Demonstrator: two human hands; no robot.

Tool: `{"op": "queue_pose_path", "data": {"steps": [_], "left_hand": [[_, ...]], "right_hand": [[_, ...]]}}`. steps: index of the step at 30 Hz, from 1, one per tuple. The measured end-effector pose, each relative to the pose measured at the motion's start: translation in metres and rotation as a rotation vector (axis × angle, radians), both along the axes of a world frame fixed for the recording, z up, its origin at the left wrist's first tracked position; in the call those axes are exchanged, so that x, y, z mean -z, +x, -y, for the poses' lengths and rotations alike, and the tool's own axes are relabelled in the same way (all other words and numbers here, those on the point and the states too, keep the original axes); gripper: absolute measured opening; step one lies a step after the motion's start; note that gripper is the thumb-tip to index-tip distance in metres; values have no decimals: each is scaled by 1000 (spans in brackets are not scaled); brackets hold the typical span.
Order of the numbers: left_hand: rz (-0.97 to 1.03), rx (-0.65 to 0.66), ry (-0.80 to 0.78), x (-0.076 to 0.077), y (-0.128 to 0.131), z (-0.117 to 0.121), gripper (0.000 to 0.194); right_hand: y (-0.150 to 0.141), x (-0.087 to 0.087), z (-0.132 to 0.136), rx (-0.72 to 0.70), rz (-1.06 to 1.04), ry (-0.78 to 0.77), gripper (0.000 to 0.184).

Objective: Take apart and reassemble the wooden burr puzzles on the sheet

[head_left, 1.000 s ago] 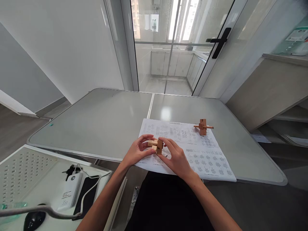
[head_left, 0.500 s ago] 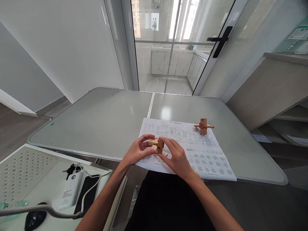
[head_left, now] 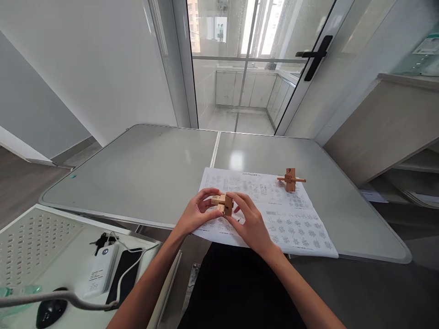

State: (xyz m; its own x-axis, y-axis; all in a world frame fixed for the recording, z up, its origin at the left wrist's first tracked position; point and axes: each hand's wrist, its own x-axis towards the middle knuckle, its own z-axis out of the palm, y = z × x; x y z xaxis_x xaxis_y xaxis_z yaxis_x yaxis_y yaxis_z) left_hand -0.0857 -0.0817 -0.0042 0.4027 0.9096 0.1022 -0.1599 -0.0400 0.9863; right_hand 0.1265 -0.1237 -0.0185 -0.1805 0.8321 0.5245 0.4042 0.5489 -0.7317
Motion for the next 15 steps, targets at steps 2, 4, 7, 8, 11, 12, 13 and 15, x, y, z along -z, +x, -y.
{"op": "queue_pose_path", "data": {"steps": [2, 4, 7, 8, 11, 12, 13, 15], "left_hand": [[-20, -18, 45, 1, 1, 1, 60], [-62, -44, 92, 2, 2, 4, 64], [-116, -81, 147, 3, 2, 8, 67], [-126, -89, 160, 3, 2, 9, 67], [-145, -107, 200, 3, 3, 11, 65], [-153, -112, 215, 3, 3, 11, 64], [-164, -114, 231, 3, 3, 11, 64], [-189, -108, 268, 4, 4, 11, 64]], "right_hand": [[-2, 1, 1, -5, -66, -130, 55], [-4, 3, 2, -26, -133, -281, 60], [-4, 1, 1, -109, -263, -488, 63], [-3, -2, 0, -148, -318, -543, 62], [2, -13, -2, -260, -487, -679, 60], [3, -17, -2, -281, -533, -718, 59], [5, -20, -3, -290, -566, -751, 57], [6, -23, -4, -277, -591, -789, 54]]}}
